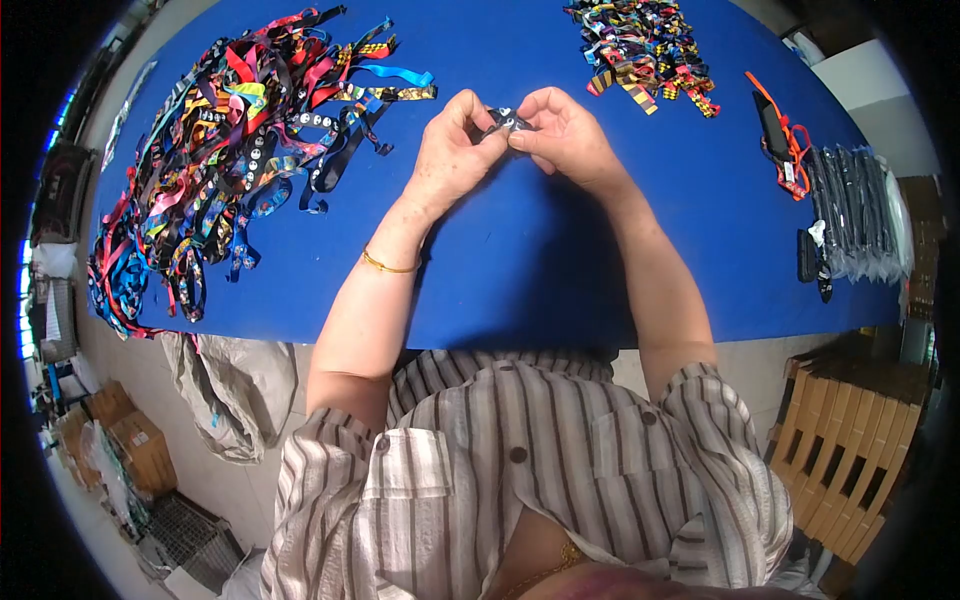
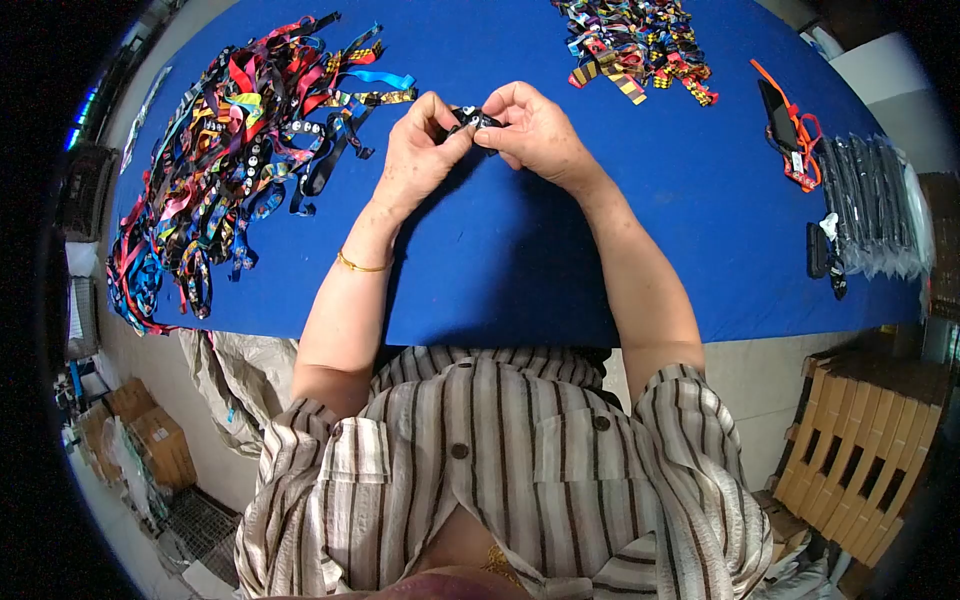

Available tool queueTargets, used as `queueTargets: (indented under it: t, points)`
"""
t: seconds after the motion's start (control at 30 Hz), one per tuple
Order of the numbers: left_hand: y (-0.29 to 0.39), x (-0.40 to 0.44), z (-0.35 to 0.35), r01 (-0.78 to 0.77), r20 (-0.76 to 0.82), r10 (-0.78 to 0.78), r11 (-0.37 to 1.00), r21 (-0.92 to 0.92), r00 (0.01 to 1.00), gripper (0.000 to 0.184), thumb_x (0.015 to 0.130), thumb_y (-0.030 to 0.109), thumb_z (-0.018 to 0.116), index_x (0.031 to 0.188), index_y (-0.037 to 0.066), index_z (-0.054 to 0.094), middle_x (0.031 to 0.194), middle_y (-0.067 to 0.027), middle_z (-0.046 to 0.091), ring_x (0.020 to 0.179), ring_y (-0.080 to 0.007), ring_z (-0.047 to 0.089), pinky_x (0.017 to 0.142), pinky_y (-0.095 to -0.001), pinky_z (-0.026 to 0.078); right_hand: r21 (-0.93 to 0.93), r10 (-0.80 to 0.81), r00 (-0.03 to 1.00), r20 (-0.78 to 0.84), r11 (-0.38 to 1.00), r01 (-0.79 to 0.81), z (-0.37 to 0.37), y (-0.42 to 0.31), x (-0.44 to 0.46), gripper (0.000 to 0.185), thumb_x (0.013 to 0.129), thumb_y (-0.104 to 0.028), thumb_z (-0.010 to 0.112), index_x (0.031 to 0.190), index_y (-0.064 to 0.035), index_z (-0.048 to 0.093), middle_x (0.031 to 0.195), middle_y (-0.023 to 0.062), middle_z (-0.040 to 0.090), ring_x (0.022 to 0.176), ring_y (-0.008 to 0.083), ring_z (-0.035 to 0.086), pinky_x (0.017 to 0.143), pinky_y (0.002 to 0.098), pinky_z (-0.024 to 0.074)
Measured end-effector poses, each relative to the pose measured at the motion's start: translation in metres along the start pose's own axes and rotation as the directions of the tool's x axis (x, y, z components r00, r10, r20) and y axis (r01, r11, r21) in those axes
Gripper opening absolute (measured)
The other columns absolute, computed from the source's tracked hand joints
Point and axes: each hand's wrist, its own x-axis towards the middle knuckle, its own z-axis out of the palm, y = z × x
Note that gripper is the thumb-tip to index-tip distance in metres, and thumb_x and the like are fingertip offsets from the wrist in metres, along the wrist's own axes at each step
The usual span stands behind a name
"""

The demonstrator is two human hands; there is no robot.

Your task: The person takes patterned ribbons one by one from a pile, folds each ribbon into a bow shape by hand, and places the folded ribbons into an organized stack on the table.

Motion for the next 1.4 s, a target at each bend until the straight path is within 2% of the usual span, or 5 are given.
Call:
queueTargets:
  t: [0.3,0.6,0.9,1.2,1.4]
  points:
    - [-0.003,-0.003,0.008,-0.188,-0.117,0.223,0.95,0.25,0.968,0.02,0.09,0.004,0.071,0.089,0.004,0.051,0.091,-0.0091,0.07,0.074,-0.0131,0.064,0.063,-0.0293,0.052,0.056,-0.001,1.0,-0.01,0.998,0.002,0.006,-0.002,0.0,0.032,0.091,-0.005,0.074,0.113,-0.0029,0.051,0.088,0.0045,0.063,0.06,0.0056,0.053,0.048,0.0213,0.0403]
    - [-0.008,-0.003,0.009,-0.419,-0.006,0.467,0.799,0.431,0.884,0.019,0.083,-0.006,0.068,0.09,0.003,0.053,0.093,-0.014,0.069,0.076,-0.0311,0.069,0.065,-0.036,0.054,0.197,0.129,0.992,0.012,0.972,-0.129,0.0,-0.001,-0.001,0.03,0.105,-0.028,0.057,0.112,-0.0003,0.064,0.087,0.0031,0.067,0.062,0.0077,0.058,0.055,0.0211,0.0454]
    - [-0.002,-0.003,0.006,-0.498,0.07,0.578,0.626,0.6,0.813,0.022,0.078,-0.004,0.073,0.088,0.005,0.055,0.088,-0.0103,0.066,0.075,-0.0301,0.067,0.065,-0.0389,0.054,0.117,0.268,0.963,0.025,0.956,-0.269,-0.011,0.0,-0.001,0.028,0.102,-0.03,0.063,0.108,-0.0031,0.068,0.083,0.0034,0.07,0.062,0.0064,0.058,0.055,0.0215,0.0462]
    - [-0.008,-0.002,0.008,-0.506,0.06,0.568,0.676,0.536,0.821,0.021,0.079,-0.004,0.074,0.088,0.004,0.057,0.09,-0.0108,0.067,0.078,-0.03,0.069,0.065,-0.0372,0.055,0.136,0.144,0.988,0.051,0.979,-0.149,-0.011,0.002,-0.003,0.024,0.099,-0.027,0.065,0.099,-0.0032,0.069,0.073,-0.0033,0.061,0.055,0.0032,0.047,0.049,0.0204,0.0345]
    - [-0.006,0.001,0.011,-0.561,0.043,0.627,0.663,0.496,0.778,0.022,0.08,-0.004,0.076,0.09,0.003,0.057,0.096,-0.0118,0.068,0.083,-0.0291,0.069,0.066,-0.0368,0.056,0.198,0.111,0.989,-0.099,0.976,-0.09,-0.006,0.004,0.001,0.022,0.099,-0.025,0.065,0.098,-0.0031,0.066,0.073,-0.0034,0.06,0.057,0.0017,0.047,0.048,0.0183,0.0327]
